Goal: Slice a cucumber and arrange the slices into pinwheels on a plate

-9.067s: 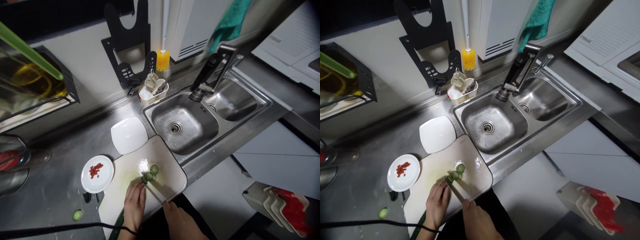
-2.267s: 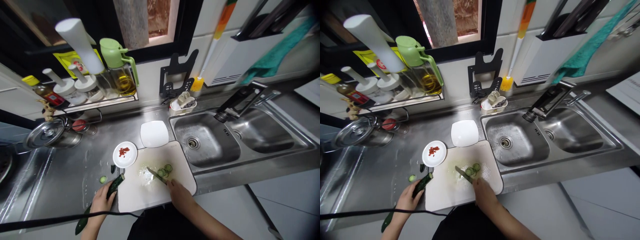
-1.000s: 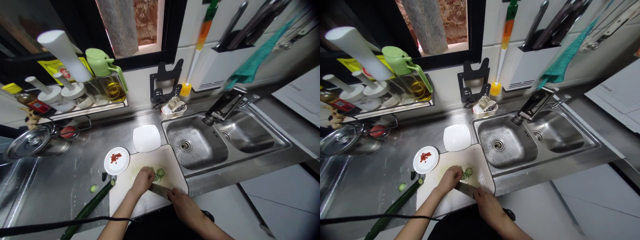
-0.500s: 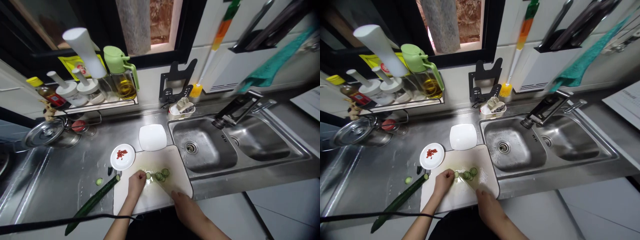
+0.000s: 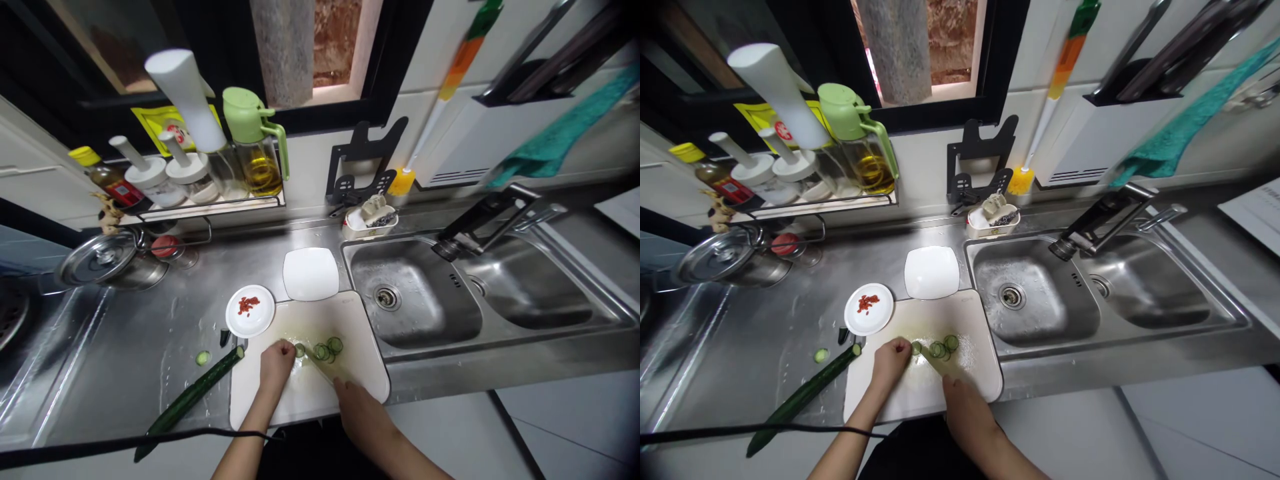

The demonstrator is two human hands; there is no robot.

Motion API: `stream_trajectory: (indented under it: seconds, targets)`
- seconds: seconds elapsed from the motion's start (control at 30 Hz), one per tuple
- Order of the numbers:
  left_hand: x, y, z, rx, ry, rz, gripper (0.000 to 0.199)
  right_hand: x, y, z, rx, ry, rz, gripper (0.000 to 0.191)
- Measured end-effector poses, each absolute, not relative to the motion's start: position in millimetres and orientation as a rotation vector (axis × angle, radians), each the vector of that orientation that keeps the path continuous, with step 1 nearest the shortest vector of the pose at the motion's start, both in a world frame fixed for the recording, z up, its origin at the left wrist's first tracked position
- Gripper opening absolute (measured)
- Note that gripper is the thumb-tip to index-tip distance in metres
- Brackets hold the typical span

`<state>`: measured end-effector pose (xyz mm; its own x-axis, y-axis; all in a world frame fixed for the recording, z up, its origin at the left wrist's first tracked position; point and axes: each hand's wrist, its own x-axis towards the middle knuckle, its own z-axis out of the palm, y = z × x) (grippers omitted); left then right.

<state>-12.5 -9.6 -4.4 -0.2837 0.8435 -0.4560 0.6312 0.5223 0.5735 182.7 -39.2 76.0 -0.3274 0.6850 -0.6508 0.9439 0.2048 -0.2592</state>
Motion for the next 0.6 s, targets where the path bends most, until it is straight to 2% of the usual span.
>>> stream_trajectory:
  seconds: [0.6]
  targets:
    - [-13.3,-5.8,-4.5,1.176,2.016,0.317,0.016,178.6,-47.5,60.7,1.542,2.163,-0.818,0.051]
